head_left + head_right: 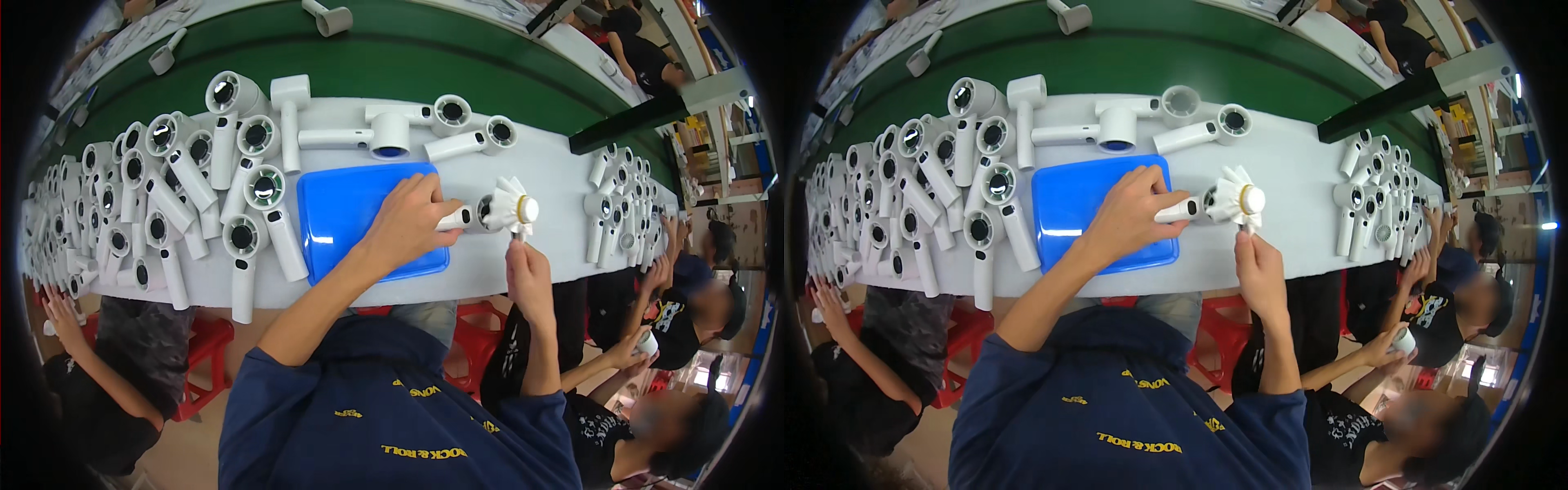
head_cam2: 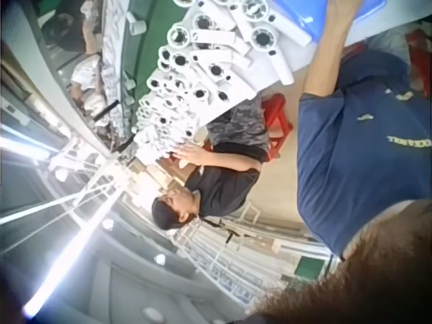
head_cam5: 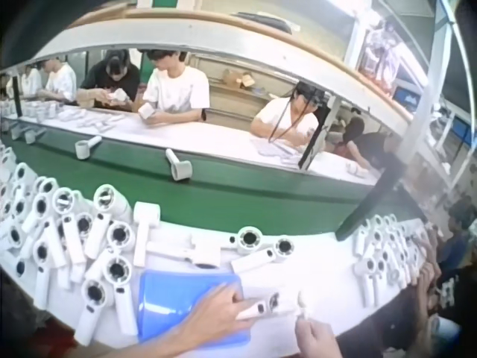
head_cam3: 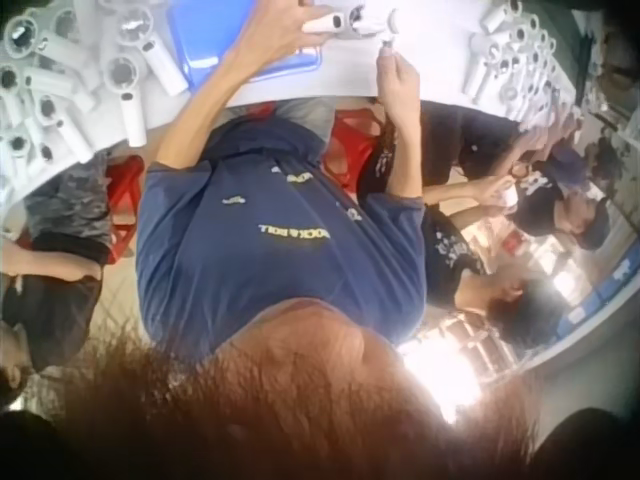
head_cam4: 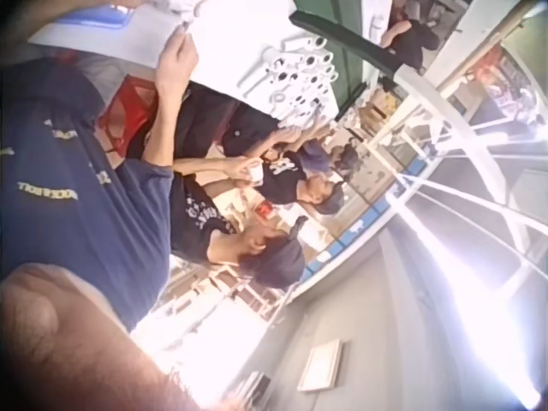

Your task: Assemble white plastic electronic device housings using a rubber mallet on a factory production line.

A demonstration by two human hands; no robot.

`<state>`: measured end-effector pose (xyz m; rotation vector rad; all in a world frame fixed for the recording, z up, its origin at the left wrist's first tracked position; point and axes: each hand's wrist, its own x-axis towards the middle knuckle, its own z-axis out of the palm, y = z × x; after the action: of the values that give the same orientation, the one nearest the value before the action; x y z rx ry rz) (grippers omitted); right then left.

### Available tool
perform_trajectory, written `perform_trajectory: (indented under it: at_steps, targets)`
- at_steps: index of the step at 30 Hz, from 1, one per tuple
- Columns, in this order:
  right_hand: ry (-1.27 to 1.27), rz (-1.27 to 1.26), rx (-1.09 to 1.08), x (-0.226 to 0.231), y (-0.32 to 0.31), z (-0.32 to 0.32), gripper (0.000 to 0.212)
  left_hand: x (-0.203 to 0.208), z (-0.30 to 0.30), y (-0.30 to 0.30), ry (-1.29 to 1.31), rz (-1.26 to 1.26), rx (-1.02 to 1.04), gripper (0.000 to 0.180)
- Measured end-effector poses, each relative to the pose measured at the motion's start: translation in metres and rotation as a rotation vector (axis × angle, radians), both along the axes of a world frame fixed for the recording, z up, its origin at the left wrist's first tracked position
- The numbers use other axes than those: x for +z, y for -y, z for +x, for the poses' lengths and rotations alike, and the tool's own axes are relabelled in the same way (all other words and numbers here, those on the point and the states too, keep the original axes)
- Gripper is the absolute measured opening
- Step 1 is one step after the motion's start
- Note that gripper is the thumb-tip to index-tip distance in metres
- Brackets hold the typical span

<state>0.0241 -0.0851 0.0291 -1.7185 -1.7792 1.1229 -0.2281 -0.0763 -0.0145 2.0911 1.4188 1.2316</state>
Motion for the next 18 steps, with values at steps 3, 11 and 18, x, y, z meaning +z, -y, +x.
perform_trajectory:
  at_steps: [3, 11, 18]
  targets:
    - [-0.35, -0.172, -0.122, 0.014, 0.0, -0.002, 0.045, 0.004, 0.0, 0.0, 0.015, -0.047, -0.008, 0.036]
    - [-0.928, -0.321, -0.239, -0.033, -0.01, 0.008, 0.045, 0.019, -0.01, -0.022, -0.067, -0.369, -0.213, 0.035]
    - [-1.151, -0.313, -0.225, -0.044, -0.012, 0.023, 0.044, 0.028, -0.004, -0.006, -0.107, -0.394, -0.172, 0.043]
